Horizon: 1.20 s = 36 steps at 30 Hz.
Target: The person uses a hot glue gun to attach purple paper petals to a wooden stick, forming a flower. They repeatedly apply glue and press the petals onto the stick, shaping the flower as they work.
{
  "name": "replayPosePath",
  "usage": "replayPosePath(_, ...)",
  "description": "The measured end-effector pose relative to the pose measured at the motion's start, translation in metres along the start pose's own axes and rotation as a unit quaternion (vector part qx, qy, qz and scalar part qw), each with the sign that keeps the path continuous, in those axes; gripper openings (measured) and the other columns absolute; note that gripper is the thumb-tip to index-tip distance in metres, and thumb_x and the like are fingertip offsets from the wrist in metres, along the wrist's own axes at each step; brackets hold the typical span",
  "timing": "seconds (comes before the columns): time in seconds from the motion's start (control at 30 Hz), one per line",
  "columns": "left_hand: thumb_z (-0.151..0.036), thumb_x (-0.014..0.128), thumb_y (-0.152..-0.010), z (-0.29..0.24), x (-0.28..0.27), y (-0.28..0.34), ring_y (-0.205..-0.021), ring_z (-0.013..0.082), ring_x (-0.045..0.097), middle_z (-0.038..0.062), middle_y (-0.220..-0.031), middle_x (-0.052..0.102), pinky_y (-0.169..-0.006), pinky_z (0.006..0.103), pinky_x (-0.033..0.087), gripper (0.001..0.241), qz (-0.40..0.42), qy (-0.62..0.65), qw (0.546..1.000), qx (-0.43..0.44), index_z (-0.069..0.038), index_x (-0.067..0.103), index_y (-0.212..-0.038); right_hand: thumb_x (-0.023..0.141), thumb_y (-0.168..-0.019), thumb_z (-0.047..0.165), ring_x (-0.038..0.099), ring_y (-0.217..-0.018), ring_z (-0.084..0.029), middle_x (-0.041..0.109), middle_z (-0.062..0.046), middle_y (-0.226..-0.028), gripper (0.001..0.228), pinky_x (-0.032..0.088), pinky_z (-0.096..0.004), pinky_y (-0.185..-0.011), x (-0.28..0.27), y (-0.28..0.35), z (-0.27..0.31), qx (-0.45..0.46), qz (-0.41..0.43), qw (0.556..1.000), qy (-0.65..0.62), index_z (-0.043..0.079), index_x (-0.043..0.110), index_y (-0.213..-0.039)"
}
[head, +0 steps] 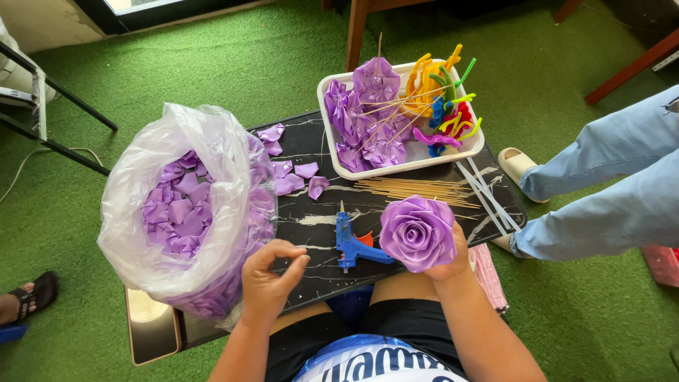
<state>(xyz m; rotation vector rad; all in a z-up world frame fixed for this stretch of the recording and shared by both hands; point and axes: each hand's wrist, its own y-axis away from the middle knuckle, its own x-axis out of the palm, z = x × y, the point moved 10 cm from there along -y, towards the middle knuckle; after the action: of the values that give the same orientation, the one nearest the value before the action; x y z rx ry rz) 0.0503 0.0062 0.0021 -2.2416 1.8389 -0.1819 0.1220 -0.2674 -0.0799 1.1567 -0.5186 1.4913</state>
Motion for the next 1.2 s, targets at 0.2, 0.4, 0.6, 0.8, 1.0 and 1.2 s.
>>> replayPosePath(0.2, -0.018, 0.073, -0.082, -0.123, 0.056, 0.005, -0.089, 0.0262, 0.062, 0.004, -0.093, 0.065, -0.086, 0.0392, 0.054, 0.012, 0.032, -0.121, 0.945, 0.304, -0.014, 0.067, -0.091, 0.047, -0.096, 0.027, 0.06, -0.093, -0.033, 0.062, -0.02, -0.1, 0.025, 0.047, -0.042, -0.087, -0.001, -0.002, -0.014, -0.007, 0.024, 1.0, 0.007, 0.005, 0.058, -0.093)
replayPosePath(0.4, -0.025, 0.067, -0.086, -0.157, 0.095, 0.005, -0.099, 0.0251, 0.06, 0.003, -0.1, 0.062, -0.085, 0.0392, 0.047, 0.008, 0.016, -0.255, 0.894, 0.368, -0.017, 0.066, -0.087, 0.048, -0.097, 0.021, 0.048, -0.053, -0.006, 0.056, -0.002, -0.068, 0.019, 0.042, -0.019, -0.053, 0.013, 0.005, -0.02, -0.002, 0.052, 0.999, -0.017, 0.005, 0.056, -0.091)
replayPosePath(0.6, -0.018, 0.06, -0.093, -0.157, 0.096, 0.009, -0.099, 0.0253, 0.062, 0.004, -0.099, 0.063, -0.087, 0.0405, 0.044, 0.011, 0.048, -0.259, 0.882, 0.391, -0.012, 0.065, -0.086, 0.05, -0.096, 0.018, 0.047, -0.052, -0.006, 0.055, -0.003, -0.068, 0.017, 0.038, -0.016, -0.051, 0.01, 0.006, -0.018, -0.012, 0.037, 0.999, -0.006, 0.005, 0.057, -0.088)
replayPosePath(0.8, -0.019, 0.052, -0.094, -0.141, 0.033, 0.006, -0.088, 0.0206, 0.069, -0.003, -0.078, 0.068, -0.097, 0.0393, 0.039, 0.004, -0.018, -0.185, 0.93, 0.316, -0.017, 0.052, -0.09, 0.052, -0.096, 0.029, 0.06, -0.088, -0.033, 0.064, -0.012, -0.087, 0.03, 0.05, -0.042, -0.081, -0.007, 0.007, 0.014, -0.069, -0.05, 0.996, 0.032, 0.009, 0.062, -0.076)
replayPosePath(1.0, -0.02, 0.035, -0.102, -0.116, -0.028, 0.001, -0.078, 0.0277, 0.064, 0.007, -0.064, 0.059, -0.08, 0.0367, 0.052, 0.025, -0.072, -0.076, 0.971, 0.214, -0.009, 0.045, -0.081, 0.047, -0.092, 0.027, 0.052, -0.12, -0.033, 0.055, -0.021, -0.128, 0.049, 0.039, -0.045, -0.107, -0.021, 0.013, 0.061, -0.113, -0.099, 0.988, -0.019, -0.004, 0.051, -0.13)
replayPosePath(1.2, -0.021, 0.049, -0.097, -0.046, -0.018, 0.006, -0.08, 0.019, 0.064, 0.003, -0.073, 0.059, -0.076, 0.0306, 0.051, 0.026, -0.029, -0.102, 0.988, 0.115, -0.009, 0.057, -0.075, 0.048, -0.092, 0.033, 0.052, -0.127, -0.03, 0.057, -0.016, -0.133, 0.048, 0.037, -0.046, -0.111, -0.048, 0.018, 0.077, -0.136, -0.164, 0.976, -0.043, 0.004, 0.054, -0.13)
